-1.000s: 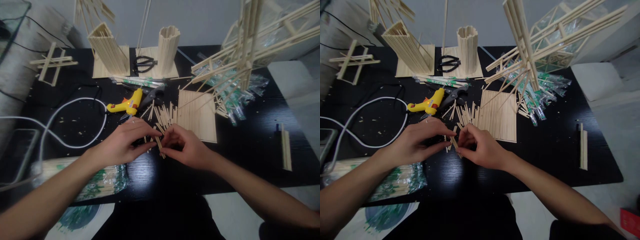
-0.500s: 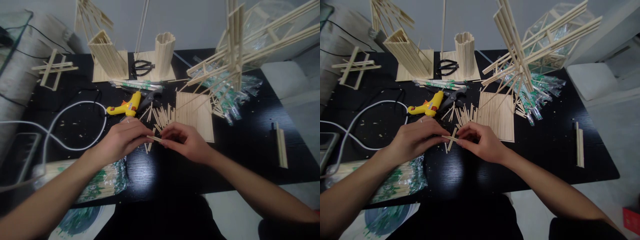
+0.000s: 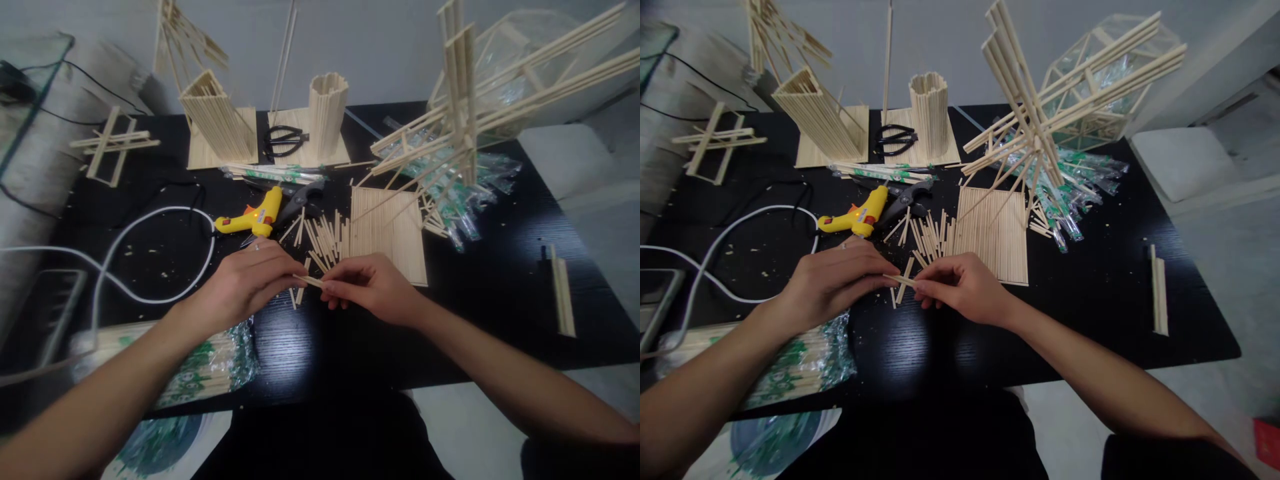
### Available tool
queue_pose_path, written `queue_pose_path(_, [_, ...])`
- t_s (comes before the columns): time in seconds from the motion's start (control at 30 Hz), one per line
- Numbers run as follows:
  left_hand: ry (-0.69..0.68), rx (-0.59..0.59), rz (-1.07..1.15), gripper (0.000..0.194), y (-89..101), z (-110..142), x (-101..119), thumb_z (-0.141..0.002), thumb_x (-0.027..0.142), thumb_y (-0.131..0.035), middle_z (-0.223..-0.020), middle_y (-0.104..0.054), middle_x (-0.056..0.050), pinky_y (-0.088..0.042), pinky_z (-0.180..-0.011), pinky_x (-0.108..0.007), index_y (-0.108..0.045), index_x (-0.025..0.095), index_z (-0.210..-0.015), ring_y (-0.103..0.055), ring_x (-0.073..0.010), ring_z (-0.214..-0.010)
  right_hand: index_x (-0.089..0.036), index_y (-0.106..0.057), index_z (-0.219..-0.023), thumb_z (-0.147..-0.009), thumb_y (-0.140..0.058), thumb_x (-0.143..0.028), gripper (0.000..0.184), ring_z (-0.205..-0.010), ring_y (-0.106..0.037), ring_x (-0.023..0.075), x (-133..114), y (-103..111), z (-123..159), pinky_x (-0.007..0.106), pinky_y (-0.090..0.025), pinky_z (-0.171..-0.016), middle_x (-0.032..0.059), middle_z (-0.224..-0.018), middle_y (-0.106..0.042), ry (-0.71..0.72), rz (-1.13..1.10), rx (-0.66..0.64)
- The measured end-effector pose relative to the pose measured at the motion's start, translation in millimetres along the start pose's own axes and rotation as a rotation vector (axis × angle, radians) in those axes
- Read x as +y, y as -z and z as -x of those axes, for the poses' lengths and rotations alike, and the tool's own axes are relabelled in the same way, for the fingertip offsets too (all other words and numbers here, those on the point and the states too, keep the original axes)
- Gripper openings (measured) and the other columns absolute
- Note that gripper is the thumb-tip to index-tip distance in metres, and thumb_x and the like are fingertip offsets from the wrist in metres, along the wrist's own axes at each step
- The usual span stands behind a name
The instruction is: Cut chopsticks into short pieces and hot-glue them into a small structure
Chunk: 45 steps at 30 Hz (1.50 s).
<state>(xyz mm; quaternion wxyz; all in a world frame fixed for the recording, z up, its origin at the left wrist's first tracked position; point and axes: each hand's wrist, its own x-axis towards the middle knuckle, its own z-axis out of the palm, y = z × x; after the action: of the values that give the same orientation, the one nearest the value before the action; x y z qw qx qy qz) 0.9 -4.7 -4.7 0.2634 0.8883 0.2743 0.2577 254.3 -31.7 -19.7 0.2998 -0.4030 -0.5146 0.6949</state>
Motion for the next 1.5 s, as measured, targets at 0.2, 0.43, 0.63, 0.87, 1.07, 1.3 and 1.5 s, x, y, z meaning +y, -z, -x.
queue_pose_path(0.2, [-0.01, 0.003, 0.013, 0.019, 0.6, 0, 2, -0.097, 0.02, -0.064, -0.1, -0.074, -0.005, -0.054, -0.087, -0.037, -0.067, 0.023, -0.115, -0.069, -0.0171, -0.09, -0.017, -0.076, -0.089, -0.083, -0.08, -0.036, 0.02, -0.063, -0.071, 0.0118, 0, 0, 0, 0.023, -0.055, -0.057, 0.0018, -0.075, -0.076, -0.014, -0.032, -0.012])
queue_pose_path(0.43, [-0.009, 0.021, -0.003, 0.017, 0.0, -3, 3, -0.095, 0.017, -0.066, -0.096, -0.074, -0.005, -0.053, -0.085, -0.033, -0.068, 0.02, -0.112, -0.067, -0.0155, -0.088, -0.017, -0.076, -0.089, -0.085, -0.078, -0.033, 0.017, -0.064, -0.07, 0.0114, 0, 0, 0, 0.024, -0.056, -0.058, 0.0014, -0.075, -0.076, -0.015, -0.038, -0.015])
queue_pose_path(0.63, [0.125, 0.124, -0.014, 0.017, 1.1, -5, 4, -0.093, 0.028, -0.07, -0.095, -0.074, -0.005, -0.053, -0.08, -0.029, -0.069, 0.017, -0.106, -0.068, -0.0162, -0.087, -0.017, -0.075, -0.091, -0.086, -0.077, -0.034, 0.018, -0.067, -0.07, 0.0122, 0, 1, -1, 0.025, -0.056, -0.06, 0.0019, -0.078, -0.076, 0.027, 0.001, 0.036])
queue_pose_path(0.87, [0.183, 0.095, 0.027, 0.014, 2.5, -7, 7, -0.1, 0.025, -0.057, -0.091, -0.071, -0.005, -0.052, -0.078, -0.028, -0.068, 0.016, -0.1, -0.066, -0.0146, -0.084, -0.018, -0.075, -0.093, -0.088, -0.075, -0.031, 0.014, -0.072, -0.071, 0.0134, 3, -4, 0, 0.026, -0.056, -0.064, 0.0022, -0.08, -0.076, 0.085, 0.057, 0.109])
queue_pose_path(1.07, [0.13, 0.043, 0.094, 0.024, -0.2, -10, 7, -0.09, 0.031, -0.074, -0.092, -0.071, -0.004, -0.052, -0.078, -0.028, -0.069, 0.017, -0.109, -0.065, -0.0147, -0.084, -0.019, -0.075, -0.092, -0.087, -0.076, -0.033, 0.015, -0.068, -0.07, 0.0133, -1, -5, 1, 0.026, -0.055, -0.061, 0.0011, -0.076, -0.075, 0.117, -0.013, 0.089])
queue_pose_path(1.3, [0.128, 0.088, 0.116, 0.004, 1.4, -7, 6, -0.095, 0.02, -0.067, -0.085, -0.071, -0.002, -0.051, -0.073, -0.025, -0.07, 0.017, -0.094, -0.065, -0.0119, -0.077, -0.021, -0.07, -0.09, -0.089, -0.076, -0.031, 0.012, -0.068, -0.07, 0.0108, -2, 7, -4, 0.023, -0.055, -0.06, -0.0004, -0.081, -0.076, 0.157, -0.261, 0.267])
queue_pose_path(1.5, [0.083, 0.217, -0.102, 0.011, 1.8, -6, 4, -0.094, 0.017, -0.063, -0.075, -0.067, -0.003, -0.049, -0.074, -0.032, -0.067, 0.016, -0.085, -0.062, -0.0156, -0.073, -0.022, -0.055, -0.099, -0.09, -0.073, -0.031, 0.022, -0.081, -0.076, 0.0167, 0, 3, -2, 0.03, -0.06, -0.071, 0.0042, -0.093, -0.079, 0.045, -0.235, 0.133])
